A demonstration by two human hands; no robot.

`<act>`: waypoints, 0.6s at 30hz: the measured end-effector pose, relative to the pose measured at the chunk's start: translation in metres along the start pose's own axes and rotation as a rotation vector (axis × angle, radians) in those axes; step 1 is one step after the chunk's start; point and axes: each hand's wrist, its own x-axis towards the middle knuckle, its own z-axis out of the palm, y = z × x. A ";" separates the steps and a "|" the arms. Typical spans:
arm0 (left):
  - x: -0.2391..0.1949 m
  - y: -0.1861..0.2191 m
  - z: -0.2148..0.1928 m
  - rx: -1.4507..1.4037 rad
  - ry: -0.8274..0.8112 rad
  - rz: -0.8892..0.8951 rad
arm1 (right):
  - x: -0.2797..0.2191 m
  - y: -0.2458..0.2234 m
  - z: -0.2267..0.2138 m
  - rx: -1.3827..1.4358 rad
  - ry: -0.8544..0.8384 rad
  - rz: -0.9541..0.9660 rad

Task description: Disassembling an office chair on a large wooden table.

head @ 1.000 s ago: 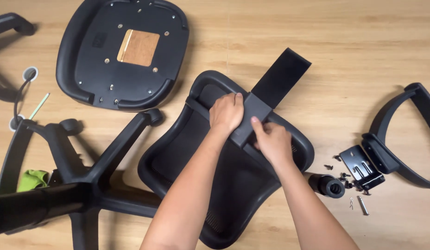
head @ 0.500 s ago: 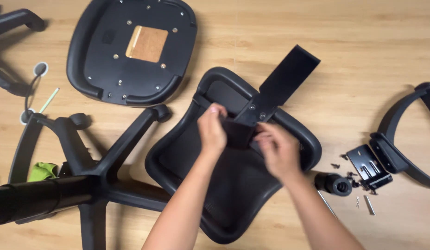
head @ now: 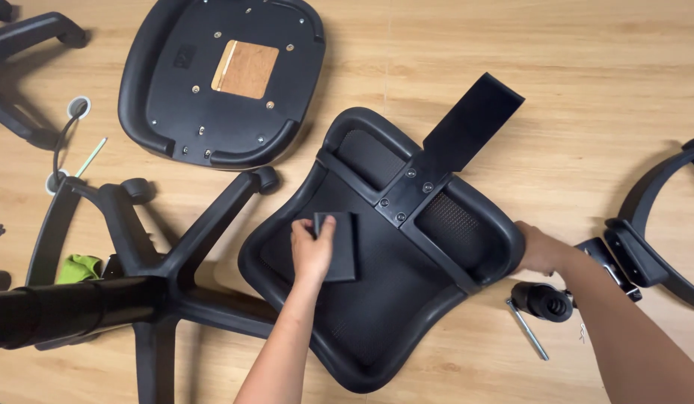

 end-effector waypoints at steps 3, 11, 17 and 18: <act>-0.012 0.011 -0.001 0.171 0.011 0.138 | 0.002 0.018 0.009 -0.121 0.057 -0.110; -0.028 0.017 -0.003 0.146 0.281 0.662 | -0.046 0.002 -0.046 0.190 0.346 -0.101; -0.039 0.069 -0.006 -0.209 0.097 0.955 | -0.068 0.023 -0.122 0.483 0.952 -0.688; -0.043 0.078 -0.008 -0.268 0.036 0.989 | -0.058 0.040 -0.132 0.516 0.987 -0.834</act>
